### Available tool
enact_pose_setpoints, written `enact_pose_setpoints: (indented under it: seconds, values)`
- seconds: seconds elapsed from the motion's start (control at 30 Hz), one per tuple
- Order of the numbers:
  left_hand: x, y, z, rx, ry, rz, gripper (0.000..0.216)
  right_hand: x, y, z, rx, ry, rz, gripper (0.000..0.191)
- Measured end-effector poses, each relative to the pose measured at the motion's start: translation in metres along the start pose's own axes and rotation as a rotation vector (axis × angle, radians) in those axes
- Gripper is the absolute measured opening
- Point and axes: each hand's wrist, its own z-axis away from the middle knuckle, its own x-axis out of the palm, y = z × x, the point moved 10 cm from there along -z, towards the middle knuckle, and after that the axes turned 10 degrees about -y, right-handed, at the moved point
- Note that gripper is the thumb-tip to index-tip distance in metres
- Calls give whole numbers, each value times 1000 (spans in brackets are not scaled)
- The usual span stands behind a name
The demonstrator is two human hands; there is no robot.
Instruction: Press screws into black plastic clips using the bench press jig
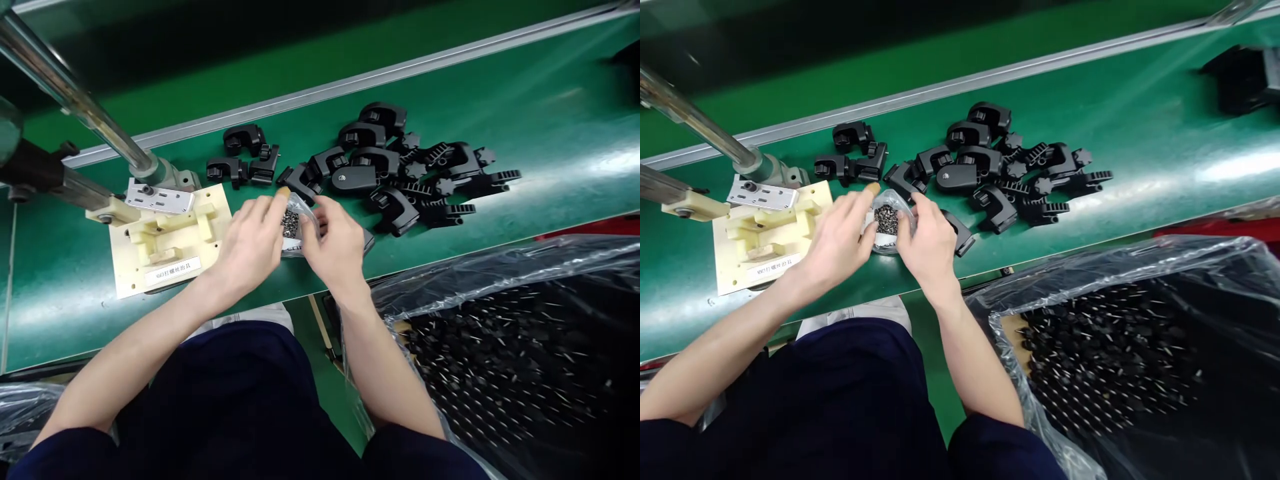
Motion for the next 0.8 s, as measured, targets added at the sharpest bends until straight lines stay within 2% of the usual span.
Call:
enact_pose_setpoints:
  seconds: [0.1, 0.2, 0.3, 0.37, 0.47, 0.53, 0.67, 0.73, 0.8]
  values:
    - [15, 14, 9, 178, 2, -38, 38, -24, -12, 21, -213, 174, 148, 28]
    - [23, 6, 11, 184, -20, 5, 46, -23, -5, 40, -334, 141, 286, 24]
    - [25, 3, 12, 166, -17, 43, 53, -12, 20, 46, -350, 81, 336, 28]
    - [19, 8, 20, 206, 56, 59, 53, -2, 37, 41, -345, 52, 346, 31]
    - [12, 14, 48, 261, 191, 103, 56, 10, 51, 22, -360, 37, 387, 34]
    - [16, 12, 73, 262, 213, 142, 62, 9, 50, 9, -341, 67, 427, 33]
    - [31, -7, 132, 199, 226, 192, 69, -10, 24, 5, -280, 169, 384, 31]
    - [35, -24, 160, 116, 273, 201, 70, -15, -6, 14, -394, 167, 310, 26]
    - [36, -40, 181, 49, 332, 220, 70, -9, -37, 24, -560, 83, 269, 24]
